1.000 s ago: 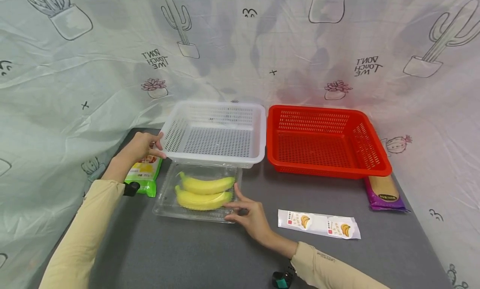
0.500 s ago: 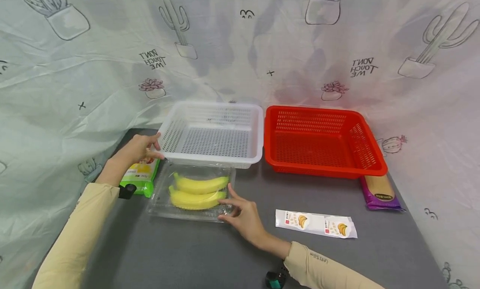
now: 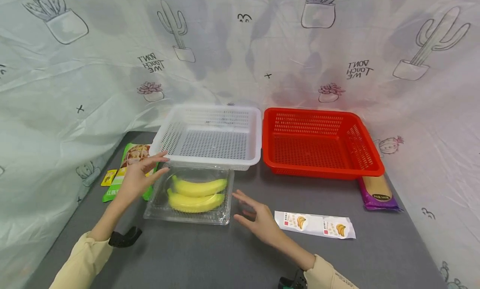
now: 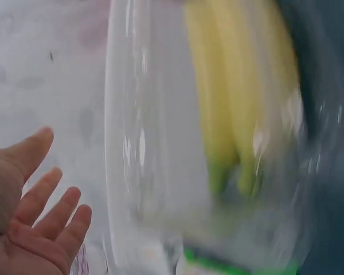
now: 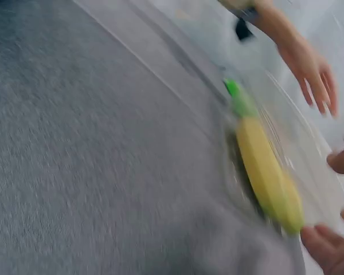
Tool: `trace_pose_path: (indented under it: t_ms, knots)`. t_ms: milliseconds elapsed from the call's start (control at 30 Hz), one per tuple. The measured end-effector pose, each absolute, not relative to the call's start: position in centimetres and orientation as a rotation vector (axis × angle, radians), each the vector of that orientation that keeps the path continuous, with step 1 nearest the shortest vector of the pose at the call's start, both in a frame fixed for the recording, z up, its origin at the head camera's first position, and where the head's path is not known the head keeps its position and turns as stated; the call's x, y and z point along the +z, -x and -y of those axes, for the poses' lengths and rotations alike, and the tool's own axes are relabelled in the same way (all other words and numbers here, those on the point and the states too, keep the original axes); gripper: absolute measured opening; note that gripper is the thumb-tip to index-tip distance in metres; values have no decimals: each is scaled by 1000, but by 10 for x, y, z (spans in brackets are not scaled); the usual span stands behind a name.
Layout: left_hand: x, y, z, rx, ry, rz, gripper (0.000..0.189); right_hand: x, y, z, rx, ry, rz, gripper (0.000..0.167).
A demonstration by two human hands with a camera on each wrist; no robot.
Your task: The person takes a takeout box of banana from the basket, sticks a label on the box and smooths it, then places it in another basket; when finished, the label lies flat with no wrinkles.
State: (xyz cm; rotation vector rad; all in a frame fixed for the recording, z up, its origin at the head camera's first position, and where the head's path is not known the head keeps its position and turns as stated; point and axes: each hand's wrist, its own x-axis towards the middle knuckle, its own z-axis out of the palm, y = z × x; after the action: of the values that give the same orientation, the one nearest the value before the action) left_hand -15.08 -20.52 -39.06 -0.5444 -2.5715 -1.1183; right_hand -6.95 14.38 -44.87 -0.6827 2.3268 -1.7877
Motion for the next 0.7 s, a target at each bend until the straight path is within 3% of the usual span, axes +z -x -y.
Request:
trace_pose_path:
  t_ms: [233,700]
  knots:
    - [-394,124,167,-1557,524,2349,28,-464,76,-173,-2015,705,-2263,43]
    - [-401,90,86,-2069,730,2264,28,-480,63,-224,-2226,595,-2269,42]
